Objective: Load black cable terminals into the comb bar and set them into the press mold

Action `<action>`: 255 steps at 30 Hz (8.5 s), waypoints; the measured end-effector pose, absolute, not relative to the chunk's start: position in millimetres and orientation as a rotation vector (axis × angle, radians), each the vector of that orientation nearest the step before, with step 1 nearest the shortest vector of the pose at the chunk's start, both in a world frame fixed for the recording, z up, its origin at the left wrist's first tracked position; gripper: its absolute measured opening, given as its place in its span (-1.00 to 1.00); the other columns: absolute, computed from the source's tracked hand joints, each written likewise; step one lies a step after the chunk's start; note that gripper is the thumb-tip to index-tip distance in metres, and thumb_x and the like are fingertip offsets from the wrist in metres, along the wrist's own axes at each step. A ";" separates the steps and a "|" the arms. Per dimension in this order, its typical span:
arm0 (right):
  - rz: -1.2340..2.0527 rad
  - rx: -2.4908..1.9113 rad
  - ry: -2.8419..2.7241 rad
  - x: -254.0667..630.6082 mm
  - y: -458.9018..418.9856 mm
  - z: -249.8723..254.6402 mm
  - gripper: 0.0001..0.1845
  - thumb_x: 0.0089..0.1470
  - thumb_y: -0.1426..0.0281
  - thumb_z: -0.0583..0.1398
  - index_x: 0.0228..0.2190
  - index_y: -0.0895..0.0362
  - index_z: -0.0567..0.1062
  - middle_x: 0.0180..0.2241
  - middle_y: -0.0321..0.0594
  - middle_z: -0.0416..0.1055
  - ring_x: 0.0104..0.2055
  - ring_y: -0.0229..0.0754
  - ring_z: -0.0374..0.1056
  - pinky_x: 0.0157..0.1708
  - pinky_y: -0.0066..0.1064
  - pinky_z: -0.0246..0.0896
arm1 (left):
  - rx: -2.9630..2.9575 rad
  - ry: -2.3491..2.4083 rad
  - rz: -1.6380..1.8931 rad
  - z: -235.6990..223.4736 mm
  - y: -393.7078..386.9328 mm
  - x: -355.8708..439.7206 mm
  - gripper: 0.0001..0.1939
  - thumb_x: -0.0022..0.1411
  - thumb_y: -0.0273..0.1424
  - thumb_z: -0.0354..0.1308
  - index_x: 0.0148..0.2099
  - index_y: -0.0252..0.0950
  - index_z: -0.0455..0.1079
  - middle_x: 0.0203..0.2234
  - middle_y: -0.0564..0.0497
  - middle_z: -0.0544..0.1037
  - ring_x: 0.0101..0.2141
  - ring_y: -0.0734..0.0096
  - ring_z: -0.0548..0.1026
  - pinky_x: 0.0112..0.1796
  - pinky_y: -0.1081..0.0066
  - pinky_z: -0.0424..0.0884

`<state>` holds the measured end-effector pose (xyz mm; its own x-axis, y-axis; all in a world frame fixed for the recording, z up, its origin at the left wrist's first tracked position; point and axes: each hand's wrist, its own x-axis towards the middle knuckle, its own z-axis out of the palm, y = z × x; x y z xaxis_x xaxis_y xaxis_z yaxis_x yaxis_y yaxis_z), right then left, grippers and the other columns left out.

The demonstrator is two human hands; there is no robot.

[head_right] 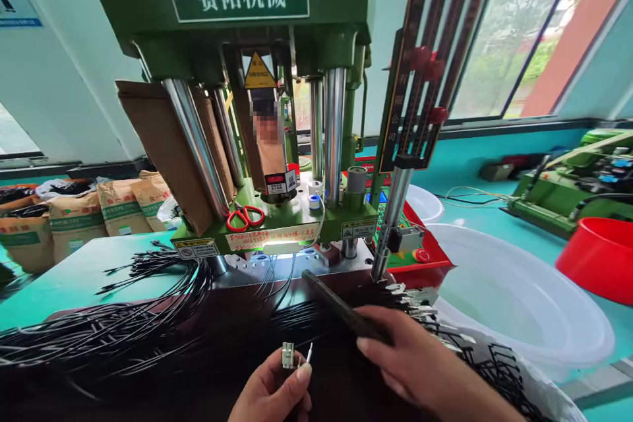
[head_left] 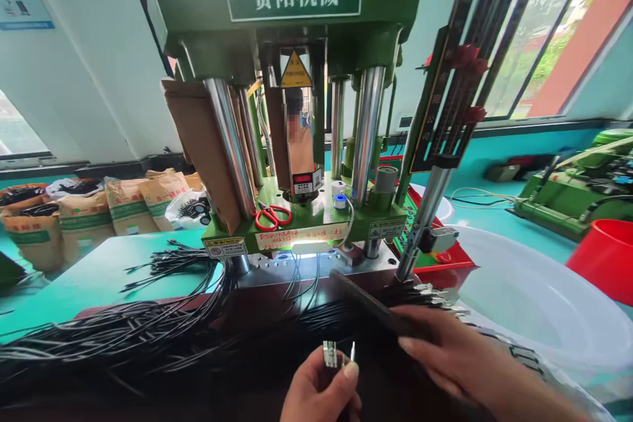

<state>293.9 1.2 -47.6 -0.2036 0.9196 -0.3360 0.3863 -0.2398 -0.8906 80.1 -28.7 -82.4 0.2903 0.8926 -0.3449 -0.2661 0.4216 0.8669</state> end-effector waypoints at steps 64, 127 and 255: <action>1.544 -1.179 -0.988 232.7 -30.7 -77.3 -0.45 0.03 0.00 0.17 -0.09 0.13 0.48 -0.67 -0.42 0.18 -0.75 -0.49 -0.10 -0.79 -0.63 -0.28 | 0.757 0.943 0.751 -84.2 -23.9 82.6 -0.62 -0.04 -0.15 0.32 -0.38 -0.37 0.34 -0.79 0.12 0.35 -0.78 0.61 0.25 -0.73 0.60 0.20; 1.456 -1.229 -1.052 245.3 -35.1 -78.9 -0.52 0.02 0.02 0.18 -0.12 0.04 0.55 -0.38 -0.18 0.46 -0.40 -0.22 0.34 -0.55 -0.57 0.25 | 0.815 1.097 0.780 -71.5 -22.8 85.7 -0.55 -0.04 0.02 0.21 -0.41 -0.26 0.20 -0.86 0.27 0.19 -0.86 0.69 0.03 -0.85 0.65 -0.01; 1.491 -1.464 -1.134 285.8 -40.0 -73.9 -0.36 -0.22 -0.13 0.24 -0.23 0.07 0.61 -0.73 -0.30 0.27 -0.79 -0.34 0.09 -0.84 -0.55 0.03 | 0.842 1.048 0.926 -60.7 -23.3 49.5 -0.70 0.02 -0.28 0.30 -0.29 -0.41 0.40 -0.51 0.01 0.46 -0.48 0.50 0.44 -0.37 0.45 0.38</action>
